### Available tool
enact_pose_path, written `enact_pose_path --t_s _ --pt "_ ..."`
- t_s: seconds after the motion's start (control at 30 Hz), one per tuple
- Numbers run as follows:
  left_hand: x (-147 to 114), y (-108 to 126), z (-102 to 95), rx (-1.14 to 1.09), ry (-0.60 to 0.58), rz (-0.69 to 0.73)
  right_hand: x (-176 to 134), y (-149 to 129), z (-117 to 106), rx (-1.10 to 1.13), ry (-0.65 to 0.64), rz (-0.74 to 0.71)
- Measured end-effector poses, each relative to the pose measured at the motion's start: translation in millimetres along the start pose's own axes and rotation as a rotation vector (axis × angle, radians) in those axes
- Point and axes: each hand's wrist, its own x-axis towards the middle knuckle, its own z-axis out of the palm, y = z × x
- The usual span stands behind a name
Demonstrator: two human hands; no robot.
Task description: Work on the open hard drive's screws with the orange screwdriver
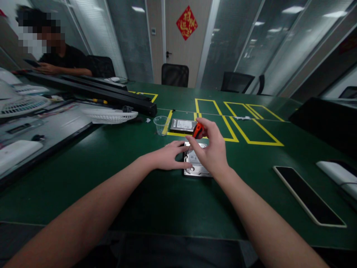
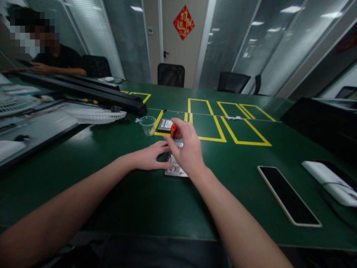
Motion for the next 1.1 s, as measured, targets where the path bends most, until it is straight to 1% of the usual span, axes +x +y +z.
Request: enact_pose_path --t_s 0.13,0.23,0.4,0.47,0.53,0.7,0.77,0.83,0.97,1.03,1.1 --pt "-1.9 1.4 -1.6 -0.001 -0.012 -0.019 0.1 -0.9 -0.4 0.057 -0.034 0.012" --pt "-1.6 -0.1 -0.9 -0.004 -0.007 -0.007 -0.7 -2.9 0.9 0.098 -0.051 0.001" --pt "-0.4 -2.9 1.6 0.005 0.019 0.022 0.8 -2.5 -0.4 0.027 -0.025 -0.011" --pt "-0.5 -2.8 1.6 0.009 0.013 0.016 1.1 -1.5 -1.2 0.016 -0.01 -0.005" --pt "-0.6 -2.4 1.1 0.009 0.003 0.008 0.1 -0.9 -0.8 0.021 -0.026 0.0" --pt "-0.2 -1.5 -0.3 0.003 -0.01 0.016 -4.6 -0.3 3.5 0.131 -0.059 0.019" --pt "-0.1 -1.3 -0.2 -0.001 -0.008 0.011 -4.3 0.0 3.7 0.13 -0.052 -0.008" --pt "-0.4 -1.2 0.3 -0.003 -0.002 0.001 -2.3 0.1 2.3 0.082 -0.034 -0.032" --pt "-1.4 -2.2 0.7 -0.007 -0.003 0.002 1.6 0.0 -1.1 -0.003 0.014 -0.037" --pt "-1.6 -2.3 0.2 -0.008 -0.008 -0.002 1.3 -0.1 -0.6 0.008 0.028 -0.053" --pt "-1.4 -1.7 -0.7 -0.007 -0.018 -0.012 -0.5 0.0 1.2 0.037 0.015 -0.051"
